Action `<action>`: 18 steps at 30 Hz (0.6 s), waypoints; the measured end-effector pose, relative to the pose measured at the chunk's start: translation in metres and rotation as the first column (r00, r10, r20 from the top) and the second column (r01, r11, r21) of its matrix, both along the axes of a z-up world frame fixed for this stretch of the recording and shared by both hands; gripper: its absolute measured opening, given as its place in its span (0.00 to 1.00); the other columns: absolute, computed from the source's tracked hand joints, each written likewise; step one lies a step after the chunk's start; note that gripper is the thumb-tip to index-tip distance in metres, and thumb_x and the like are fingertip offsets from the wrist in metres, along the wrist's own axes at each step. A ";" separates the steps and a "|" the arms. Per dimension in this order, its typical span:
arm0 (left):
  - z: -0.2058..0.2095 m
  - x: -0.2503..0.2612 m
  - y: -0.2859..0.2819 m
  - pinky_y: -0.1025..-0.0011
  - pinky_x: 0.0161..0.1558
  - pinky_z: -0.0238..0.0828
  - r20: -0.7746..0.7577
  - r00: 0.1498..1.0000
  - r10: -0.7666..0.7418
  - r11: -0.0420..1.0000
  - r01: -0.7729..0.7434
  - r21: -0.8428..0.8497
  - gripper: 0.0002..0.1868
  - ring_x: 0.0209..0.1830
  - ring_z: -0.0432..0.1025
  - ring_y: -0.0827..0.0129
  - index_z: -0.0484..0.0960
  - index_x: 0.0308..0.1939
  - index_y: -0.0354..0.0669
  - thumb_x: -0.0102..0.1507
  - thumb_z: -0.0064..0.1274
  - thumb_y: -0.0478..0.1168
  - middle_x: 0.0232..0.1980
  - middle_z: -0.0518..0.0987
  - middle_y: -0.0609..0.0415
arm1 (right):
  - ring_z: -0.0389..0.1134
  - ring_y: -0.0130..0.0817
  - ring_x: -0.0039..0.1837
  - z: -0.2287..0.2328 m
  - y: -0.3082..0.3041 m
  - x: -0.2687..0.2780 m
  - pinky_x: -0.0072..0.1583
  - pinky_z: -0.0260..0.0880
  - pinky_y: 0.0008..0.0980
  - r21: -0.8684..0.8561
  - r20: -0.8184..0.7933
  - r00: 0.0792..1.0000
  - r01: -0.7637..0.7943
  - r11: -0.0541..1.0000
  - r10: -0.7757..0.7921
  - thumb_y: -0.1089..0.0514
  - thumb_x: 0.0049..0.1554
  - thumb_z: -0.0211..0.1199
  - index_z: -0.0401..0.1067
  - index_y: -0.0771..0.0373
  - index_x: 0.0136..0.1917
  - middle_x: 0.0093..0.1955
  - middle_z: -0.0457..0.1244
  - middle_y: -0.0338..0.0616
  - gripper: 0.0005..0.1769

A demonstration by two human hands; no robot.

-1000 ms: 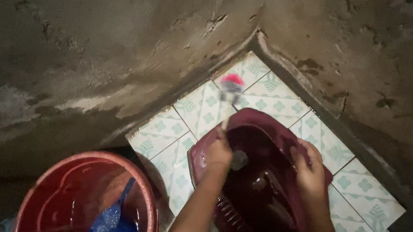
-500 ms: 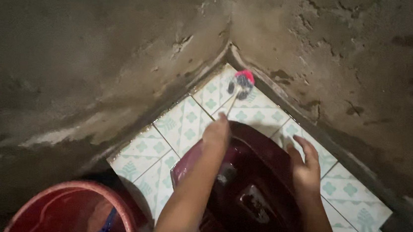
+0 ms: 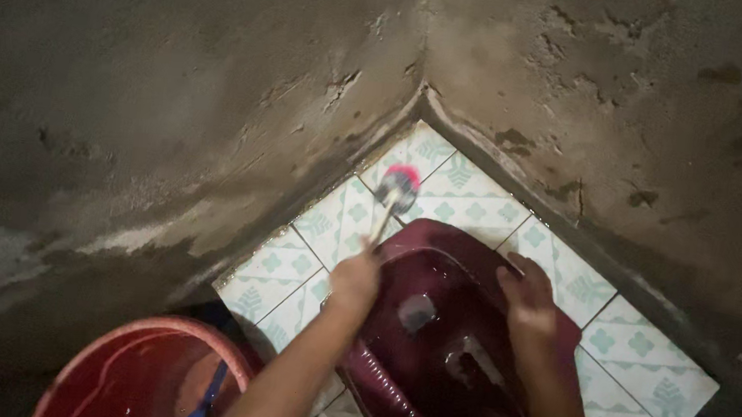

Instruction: The person scrubs a maroon squat toilet with a long-handled brush, repeatedly scooping water from a red bucket with a blue scoop to rinse the bowl and surrounding tiles. The person also scrubs the tiled floor around the toilet.

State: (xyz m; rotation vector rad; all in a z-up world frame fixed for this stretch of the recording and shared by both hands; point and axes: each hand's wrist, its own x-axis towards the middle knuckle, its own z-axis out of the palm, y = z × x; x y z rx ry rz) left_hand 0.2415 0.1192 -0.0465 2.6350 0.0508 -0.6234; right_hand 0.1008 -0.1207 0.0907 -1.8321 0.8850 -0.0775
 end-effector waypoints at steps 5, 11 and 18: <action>-0.006 0.003 -0.073 0.48 0.44 0.78 0.188 0.972 -0.140 0.988 0.124 0.093 0.29 0.43 0.80 0.40 0.61 0.73 0.34 0.67 0.37 0.37 0.43 0.83 0.33 | 0.65 0.38 0.63 -0.026 0.000 -0.007 0.63 0.63 0.33 -0.106 0.282 0.955 -0.065 0.992 0.093 0.52 0.61 0.62 0.72 0.61 0.66 0.67 0.62 0.49 0.21; 0.049 -0.122 0.053 0.47 0.52 0.74 -0.110 0.963 0.244 0.970 -0.243 0.025 0.31 0.49 0.78 0.39 0.53 0.77 0.38 0.71 0.31 0.45 0.50 0.81 0.31 | 0.64 0.36 0.67 -0.031 0.016 -0.032 0.68 0.63 0.32 0.190 0.321 0.945 -0.009 0.982 -0.054 0.56 0.63 0.61 0.70 0.63 0.67 0.68 0.63 0.48 0.20; 0.065 -0.288 0.118 0.49 0.59 0.69 -0.488 0.781 0.388 0.919 -0.369 0.140 0.28 0.59 0.74 0.43 0.46 0.81 0.61 0.77 0.20 0.55 0.58 0.78 0.34 | 0.61 0.43 0.73 0.003 0.052 -0.096 0.71 0.59 0.36 -0.205 0.384 0.908 -0.090 0.975 0.165 0.58 0.62 0.62 0.72 0.65 0.67 0.72 0.61 0.53 0.21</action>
